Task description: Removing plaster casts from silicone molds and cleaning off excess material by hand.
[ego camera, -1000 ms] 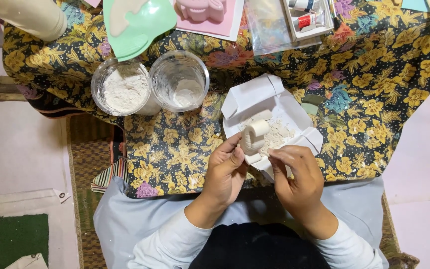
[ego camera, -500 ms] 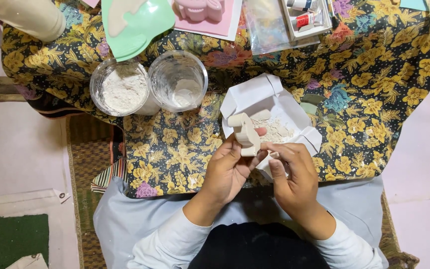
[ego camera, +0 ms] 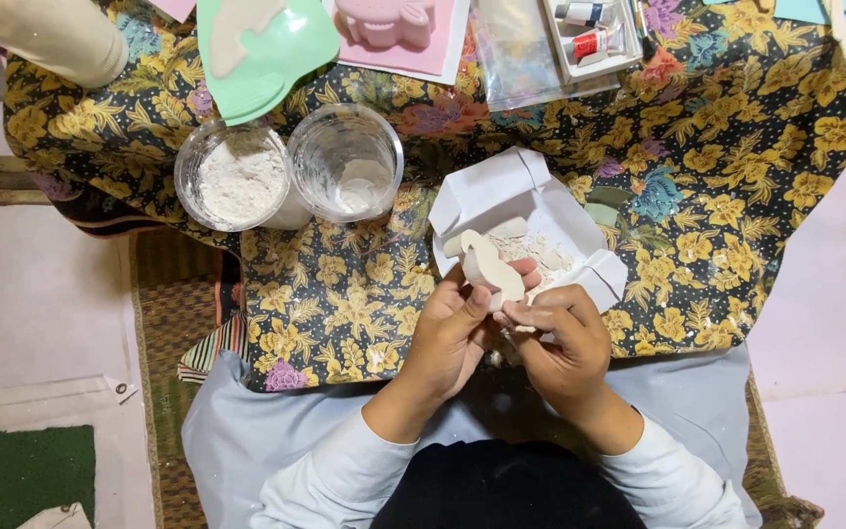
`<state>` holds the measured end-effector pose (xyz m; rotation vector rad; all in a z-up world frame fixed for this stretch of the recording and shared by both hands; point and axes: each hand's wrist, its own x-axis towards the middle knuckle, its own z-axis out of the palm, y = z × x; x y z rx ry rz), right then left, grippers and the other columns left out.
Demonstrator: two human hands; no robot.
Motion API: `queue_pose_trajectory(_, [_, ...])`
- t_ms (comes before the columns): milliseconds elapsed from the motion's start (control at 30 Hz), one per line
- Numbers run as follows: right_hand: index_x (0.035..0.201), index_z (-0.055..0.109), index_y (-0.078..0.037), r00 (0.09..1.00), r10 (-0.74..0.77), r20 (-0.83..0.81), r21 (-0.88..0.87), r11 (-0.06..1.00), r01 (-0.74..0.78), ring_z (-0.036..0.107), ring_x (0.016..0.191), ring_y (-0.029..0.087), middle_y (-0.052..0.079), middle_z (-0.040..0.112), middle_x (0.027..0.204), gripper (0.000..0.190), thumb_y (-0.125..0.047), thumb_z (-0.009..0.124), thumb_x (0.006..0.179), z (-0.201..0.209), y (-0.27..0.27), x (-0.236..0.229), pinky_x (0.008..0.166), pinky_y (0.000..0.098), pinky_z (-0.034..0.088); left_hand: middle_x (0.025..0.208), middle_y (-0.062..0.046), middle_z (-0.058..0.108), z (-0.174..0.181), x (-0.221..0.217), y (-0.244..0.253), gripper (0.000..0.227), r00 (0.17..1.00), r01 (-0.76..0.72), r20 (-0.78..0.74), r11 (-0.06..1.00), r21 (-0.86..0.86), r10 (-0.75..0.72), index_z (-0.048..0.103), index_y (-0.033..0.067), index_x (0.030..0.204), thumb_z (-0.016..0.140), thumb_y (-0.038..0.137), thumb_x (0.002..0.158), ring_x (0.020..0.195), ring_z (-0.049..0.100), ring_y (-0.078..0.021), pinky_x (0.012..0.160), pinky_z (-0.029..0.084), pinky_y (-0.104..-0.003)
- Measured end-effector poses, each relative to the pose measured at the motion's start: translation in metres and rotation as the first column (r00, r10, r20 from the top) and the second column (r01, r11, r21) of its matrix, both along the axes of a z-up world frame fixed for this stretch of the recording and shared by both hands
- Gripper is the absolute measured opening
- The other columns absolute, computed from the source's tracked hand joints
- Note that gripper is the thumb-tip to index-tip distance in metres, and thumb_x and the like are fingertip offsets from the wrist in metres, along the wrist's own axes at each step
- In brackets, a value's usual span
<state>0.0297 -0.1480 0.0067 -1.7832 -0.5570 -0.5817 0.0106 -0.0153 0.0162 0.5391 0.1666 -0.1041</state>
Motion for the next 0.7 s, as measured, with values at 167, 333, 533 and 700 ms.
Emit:
queue_pose_trajectory(167, [0.091,0.077,-0.003,0.997,0.043,-0.063,0.045,0.998,-0.040,0.056,0.063,0.015,0.006,0.057,0.076,0.008,-0.011,0.076,0.091,0.002,-0.014,0.006,0.060,0.0292,0.050,0.145,-0.034,0.044,-0.014,0.008,0.016,0.050,0.996,0.036,0.087,0.997,-0.074,-0.029,0.025,0.0177,0.145,0.052,0.017,0.102,0.126,0.054,-0.0472,0.106,0.052,-0.044])
queue_pose_trajectory(333, [0.113,0.071,-0.004,0.968,-0.081,-0.239,-0.112,0.992,0.056,0.052,0.077,0.019,0.008,0.055,0.086,0.030,-0.028,0.055,0.108,0.028,-0.021,0.012,0.073,0.0351,0.045,0.154,-0.028,0.037,-0.017,0.011,0.027,0.053,0.992,0.061,0.111,0.995,-0.080,-0.052,0.026,0.0118,0.151,0.049,0.022,0.104,0.129,0.051,-0.0469,0.106,0.052,-0.044])
queue_pose_trajectory(533, [0.141,0.059,-0.001,0.959,-0.067,-0.274,-0.307,0.952,-0.021,0.053,0.104,0.035,0.015,0.042,0.107,0.039,-0.016,0.038,0.111,0.032,-0.015,0.005,0.098,0.0444,0.042,0.133,-0.022,0.055,-0.013,0.008,0.027,0.070,0.989,0.036,0.133,0.986,0.165,-0.058,0.025,0.0078,0.155,0.062,0.022,0.097,0.125,0.058,-0.0386,0.105,0.052,-0.037])
queue_pose_trajectory(700, [0.120,0.076,-0.008,0.980,-0.062,-0.188,-0.185,0.982,0.026,0.066,0.072,0.027,0.011,0.064,0.088,0.023,-0.012,0.058,0.105,0.032,-0.012,-0.001,0.070,0.0371,0.052,0.105,-0.019,0.063,-0.009,0.008,0.028,0.066,0.989,-0.026,0.143,0.937,0.348,-0.025,0.029,0.0059,0.152,0.063,0.015,0.096,0.101,0.070,-0.0333,0.092,0.061,-0.036])
